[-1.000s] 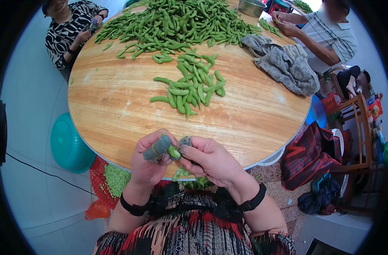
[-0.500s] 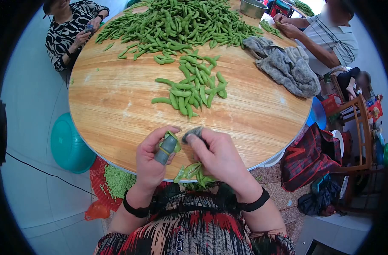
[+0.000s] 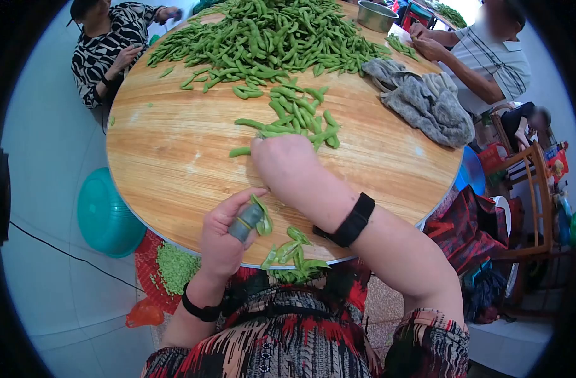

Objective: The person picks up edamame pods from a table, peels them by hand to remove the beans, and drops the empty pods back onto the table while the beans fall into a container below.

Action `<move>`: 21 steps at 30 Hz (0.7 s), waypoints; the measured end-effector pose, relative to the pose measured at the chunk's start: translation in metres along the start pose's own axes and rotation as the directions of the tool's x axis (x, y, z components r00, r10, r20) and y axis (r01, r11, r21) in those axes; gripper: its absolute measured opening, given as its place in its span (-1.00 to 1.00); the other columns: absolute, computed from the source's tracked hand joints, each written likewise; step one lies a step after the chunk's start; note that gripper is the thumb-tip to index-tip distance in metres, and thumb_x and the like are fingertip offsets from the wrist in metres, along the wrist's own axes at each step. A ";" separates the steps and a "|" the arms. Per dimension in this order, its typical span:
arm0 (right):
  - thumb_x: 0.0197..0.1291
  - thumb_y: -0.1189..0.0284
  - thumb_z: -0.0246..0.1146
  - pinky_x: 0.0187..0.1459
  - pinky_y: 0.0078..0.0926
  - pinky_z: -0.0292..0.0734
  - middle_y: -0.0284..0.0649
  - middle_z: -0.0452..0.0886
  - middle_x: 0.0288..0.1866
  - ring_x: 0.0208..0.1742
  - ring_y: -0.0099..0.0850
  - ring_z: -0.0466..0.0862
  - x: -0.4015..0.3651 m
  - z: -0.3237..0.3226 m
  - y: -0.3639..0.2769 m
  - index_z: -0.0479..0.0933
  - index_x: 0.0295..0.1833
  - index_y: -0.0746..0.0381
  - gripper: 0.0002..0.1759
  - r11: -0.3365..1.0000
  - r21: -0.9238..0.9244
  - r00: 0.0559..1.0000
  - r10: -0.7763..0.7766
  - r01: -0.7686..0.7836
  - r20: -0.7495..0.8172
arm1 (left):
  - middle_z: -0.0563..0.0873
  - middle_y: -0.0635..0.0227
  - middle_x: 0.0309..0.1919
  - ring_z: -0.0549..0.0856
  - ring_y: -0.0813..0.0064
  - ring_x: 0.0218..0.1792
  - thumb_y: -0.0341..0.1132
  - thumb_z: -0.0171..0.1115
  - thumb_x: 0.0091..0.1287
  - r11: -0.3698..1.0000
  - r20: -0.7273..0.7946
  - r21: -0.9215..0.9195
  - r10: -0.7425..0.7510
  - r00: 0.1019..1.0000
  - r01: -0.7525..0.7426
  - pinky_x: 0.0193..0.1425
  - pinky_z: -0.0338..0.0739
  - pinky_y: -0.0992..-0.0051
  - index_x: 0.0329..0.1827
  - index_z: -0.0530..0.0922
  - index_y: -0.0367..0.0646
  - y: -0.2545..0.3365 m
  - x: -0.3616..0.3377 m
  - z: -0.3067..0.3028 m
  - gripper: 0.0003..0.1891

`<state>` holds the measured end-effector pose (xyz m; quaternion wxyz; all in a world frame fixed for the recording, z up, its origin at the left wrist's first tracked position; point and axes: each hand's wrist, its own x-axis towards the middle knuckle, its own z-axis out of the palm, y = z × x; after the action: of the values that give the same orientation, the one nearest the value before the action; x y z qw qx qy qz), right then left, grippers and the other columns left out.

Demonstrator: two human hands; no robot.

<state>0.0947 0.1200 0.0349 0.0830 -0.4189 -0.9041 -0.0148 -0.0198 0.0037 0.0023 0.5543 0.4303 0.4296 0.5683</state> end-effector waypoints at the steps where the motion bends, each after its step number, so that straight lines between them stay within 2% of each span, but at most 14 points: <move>1: 0.08 0.40 0.17 -0.40 -0.23 0.54 -0.08 0.60 -0.52 -0.47 -0.13 0.63 0.000 -0.001 0.000 0.51 -0.40 0.24 -0.87 1.000 -0.001 1.000 -0.004 0.004 0.000 | 0.65 0.35 -0.25 0.60 0.64 -0.28 -0.70 -0.03 0.06 1.000 -0.003 -0.001 0.002 1.000 -0.002 -0.15 0.48 0.64 -0.01 0.56 -0.23 0.006 -0.002 0.000 -0.57; 3: 0.06 0.41 0.16 -0.41 -0.24 0.53 -0.06 0.59 -0.53 -0.47 -0.12 0.63 -0.007 -0.007 0.001 0.51 -0.41 0.26 -0.87 0.990 0.014 0.989 0.136 -0.137 0.059 | 0.67 0.36 -0.32 0.43 0.83 -0.51 -0.58 0.09 0.19 0.989 0.233 0.071 -0.139 0.962 0.126 -0.48 0.27 0.76 0.04 0.54 -0.21 0.014 -0.006 -0.002 -0.67; 4: 0.06 0.41 0.16 -0.41 -0.24 0.53 -0.06 0.59 -0.53 -0.47 -0.12 0.63 -0.012 -0.009 0.006 0.51 -0.41 0.26 -0.87 0.991 0.012 0.989 0.133 -0.134 0.064 | 0.67 0.36 -0.32 0.43 0.83 -0.51 -0.58 0.09 0.19 0.990 0.229 0.065 -0.140 0.963 0.129 -0.48 0.27 0.76 0.04 0.54 -0.21 0.013 -0.007 -0.003 -0.67; 6: 0.06 0.40 0.20 -0.45 -0.30 0.50 -0.02 0.57 -0.54 -0.50 -0.13 0.61 -0.023 -0.014 0.020 0.50 -0.40 0.31 -0.83 0.960 0.239 0.978 0.175 -0.144 -0.112 | 0.70 0.33 -0.28 0.42 0.84 -0.54 -0.50 0.14 0.23 0.923 0.541 0.342 -0.039 0.840 -0.177 -0.49 0.29 0.73 0.16 0.47 -0.16 0.009 -0.008 -0.005 -0.61; 7: 0.06 0.40 0.20 -0.45 -0.30 0.50 -0.02 0.57 -0.54 -0.50 -0.13 0.61 -0.028 -0.020 0.022 0.50 -0.40 0.31 -0.83 0.962 0.235 0.979 0.171 -0.141 -0.110 | 0.70 0.33 -0.28 0.42 0.84 -0.54 -0.50 0.14 0.23 0.924 0.539 0.339 -0.036 0.842 -0.178 -0.49 0.29 0.73 0.16 0.47 -0.16 0.011 -0.007 -0.003 -0.61; 9: 0.04 0.38 0.25 -0.48 -0.34 0.44 0.01 0.53 -0.55 -0.54 -0.15 0.58 -0.044 -0.031 0.020 0.49 -0.40 0.34 -0.79 0.788 0.584 0.958 0.279 -0.193 -0.061 | 0.70 0.34 -0.29 0.43 0.85 -0.54 -0.42 0.18 0.26 0.941 0.170 0.316 -0.182 0.969 0.121 -0.53 0.27 0.72 0.15 0.47 -0.14 0.020 -0.005 0.007 -0.63; 10: 0.07 0.35 0.27 -0.48 -0.42 0.41 -0.14 0.55 -0.58 -0.56 -0.31 0.54 -0.055 -0.029 0.019 0.49 -0.39 0.36 -0.75 0.707 0.666 0.956 0.291 -0.239 0.034 | 0.66 0.41 -0.38 0.43 0.85 -0.56 -0.42 0.19 0.25 0.969 0.061 0.198 -0.159 0.985 0.145 -0.58 0.24 0.74 0.12 0.49 -0.18 0.025 -0.001 0.009 -0.65; 11: 0.07 0.35 0.27 -0.48 -0.42 0.41 -0.14 0.55 -0.58 -0.56 -0.31 0.54 -0.064 -0.027 0.011 0.49 -0.39 0.36 -0.75 0.709 0.663 0.956 0.290 -0.240 0.037 | 0.66 0.41 -0.38 0.43 0.85 -0.56 -0.42 0.19 0.25 0.970 0.060 0.194 -0.160 0.985 0.145 -0.58 0.24 0.74 0.12 0.49 -0.18 0.023 0.003 0.008 -0.65; 13: 0.19 0.33 0.20 -0.51 -0.55 0.35 -0.35 0.51 -0.57 -0.56 -0.55 0.46 -0.080 -0.024 -0.006 0.47 -0.38 0.34 -0.74 0.317 0.902 0.942 0.257 -0.292 0.214 | 0.60 0.49 -0.46 0.40 0.85 -0.60 -0.44 0.16 0.26 0.855 0.089 -0.452 -0.241 0.966 0.255 -0.61 0.18 0.80 0.05 0.52 -0.24 0.014 0.009 0.005 -0.71; 14: 0.19 0.33 0.20 -0.51 -0.55 0.35 -0.35 0.51 -0.57 -0.56 -0.55 0.46 -0.085 -0.026 -0.009 0.47 -0.38 0.34 -0.74 0.315 0.903 0.942 0.255 -0.293 0.217 | 0.57 0.51 -0.47 0.38 0.87 -0.61 -0.46 0.14 0.26 0.837 0.076 -0.484 -0.249 0.966 0.254 -0.62 0.13 0.85 0.00 0.53 -0.27 0.008 0.009 0.005 -0.75; 16: 0.31 0.33 0.09 -0.54 -0.69 0.23 -0.48 0.44 -0.54 -0.56 -0.71 0.35 -0.091 -0.029 -0.011 0.44 -0.36 0.30 -0.74 0.013 0.878 0.875 0.092 -0.478 0.475 | 0.58 0.50 -0.45 0.39 0.87 -0.60 -0.47 0.14 0.27 0.841 0.052 -0.481 -0.256 0.965 0.249 -0.62 0.13 0.85 -0.02 0.53 -0.28 0.003 0.008 0.004 -0.77; 17: 0.31 0.33 0.09 -0.54 -0.69 0.23 -0.48 0.44 -0.54 -0.56 -0.71 0.35 -0.093 -0.029 -0.011 0.44 -0.36 0.30 -0.74 0.010 0.879 0.876 0.091 -0.477 0.474 | 0.59 0.48 -0.43 0.40 0.87 -0.59 -0.47 0.14 0.27 0.843 0.034 -0.480 -0.261 0.965 0.245 -0.62 0.13 0.84 -0.04 0.54 -0.28 0.002 0.008 0.004 -0.79; 19: 0.36 0.35 0.01 -0.57 -0.76 0.14 -0.48 0.42 -0.55 -0.58 -0.74 0.29 -0.097 -0.029 -0.010 0.42 -0.33 0.24 -0.76 -0.231 0.834 0.854 0.025 -0.501 0.520 | 0.60 0.48 -0.41 0.41 0.86 -0.57 -0.46 0.17 0.26 0.853 0.036 -0.464 -0.250 0.968 0.237 -0.61 0.15 0.84 -0.06 0.54 -0.28 0.002 0.007 0.004 -0.79; 21: 0.37 0.36 0.01 -0.58 -0.78 0.13 -0.48 0.42 -0.54 -0.59 -0.75 0.28 -0.099 -0.029 -0.010 0.42 -0.33 0.24 -0.77 -0.273 0.822 0.853 0.008 -0.500 0.522 | 0.60 0.47 -0.40 0.42 0.85 -0.56 -0.44 0.19 0.24 0.863 0.038 -0.451 -0.235 0.971 0.226 -0.59 0.17 0.83 -0.07 0.55 -0.28 0.003 0.006 0.006 -0.79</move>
<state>0.1537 0.0360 0.0479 0.2279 -0.3799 -0.4586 0.7703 -0.0149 0.0093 0.0065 0.6990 0.2299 0.3390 0.5862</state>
